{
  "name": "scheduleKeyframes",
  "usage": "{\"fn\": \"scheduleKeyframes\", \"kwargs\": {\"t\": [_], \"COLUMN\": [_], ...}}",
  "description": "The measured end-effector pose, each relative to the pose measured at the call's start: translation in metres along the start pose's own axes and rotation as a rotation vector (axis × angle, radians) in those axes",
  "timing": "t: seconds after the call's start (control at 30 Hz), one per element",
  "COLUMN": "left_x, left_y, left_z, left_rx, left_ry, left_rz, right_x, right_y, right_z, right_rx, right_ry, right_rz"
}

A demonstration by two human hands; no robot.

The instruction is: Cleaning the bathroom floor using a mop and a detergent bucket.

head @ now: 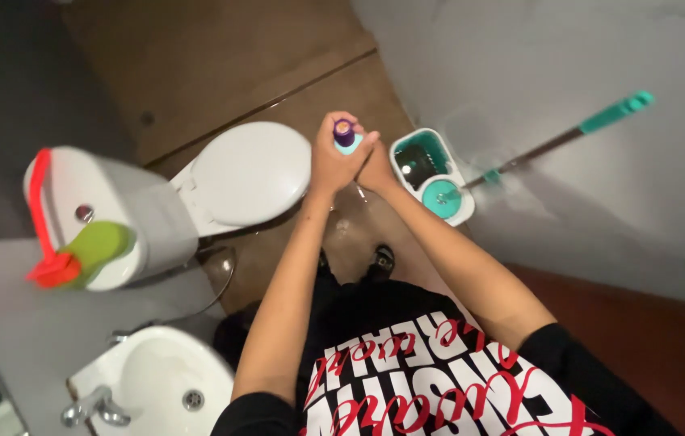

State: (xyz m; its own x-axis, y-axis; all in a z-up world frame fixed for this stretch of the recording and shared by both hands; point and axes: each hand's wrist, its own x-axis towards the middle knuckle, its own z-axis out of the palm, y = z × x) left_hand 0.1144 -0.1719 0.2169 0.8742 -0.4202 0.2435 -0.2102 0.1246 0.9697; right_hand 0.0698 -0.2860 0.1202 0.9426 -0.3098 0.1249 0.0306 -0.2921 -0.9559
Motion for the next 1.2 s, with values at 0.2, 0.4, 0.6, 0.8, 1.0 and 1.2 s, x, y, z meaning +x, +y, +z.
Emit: {"fn": "scheduleKeyframes", "kwargs": {"t": [0.2, 0.4, 0.6, 0.8, 1.0, 1.2], "left_x": [0.006, -0.003, -0.017, -0.02, -0.013, 0.011], "left_y": [0.001, 0.009, 0.014, 0.014, 0.004, 0.0], "left_z": [-0.098, -0.201, -0.282, -0.339, -0.371, -0.375], "left_rx": [0.374, 0.187, 0.227, 0.215, 0.214, 0.452], "left_ry": [0.227, 0.22, 0.198, 0.142, 0.423, 1.033], "left_rz": [-0.189, -0.184, -0.239, -0.232, -0.1, -0.143], "right_x": [0.022, 0.039, 0.051, 0.079, 0.123, 0.152], "right_y": [-0.02, -0.059, -0.101, -0.099, -0.104, -0.09], "right_z": [0.1, 0.186, 0.252, 0.306, 0.363, 0.414], "right_rx": [0.046, 0.179, 0.202, 0.175, 0.017, -0.055], "right_ry": [-0.322, -0.498, -0.76, -1.08, -1.17, -1.012], "right_rz": [0.081, 0.025, 0.05, 0.16, -0.133, -0.235]}}
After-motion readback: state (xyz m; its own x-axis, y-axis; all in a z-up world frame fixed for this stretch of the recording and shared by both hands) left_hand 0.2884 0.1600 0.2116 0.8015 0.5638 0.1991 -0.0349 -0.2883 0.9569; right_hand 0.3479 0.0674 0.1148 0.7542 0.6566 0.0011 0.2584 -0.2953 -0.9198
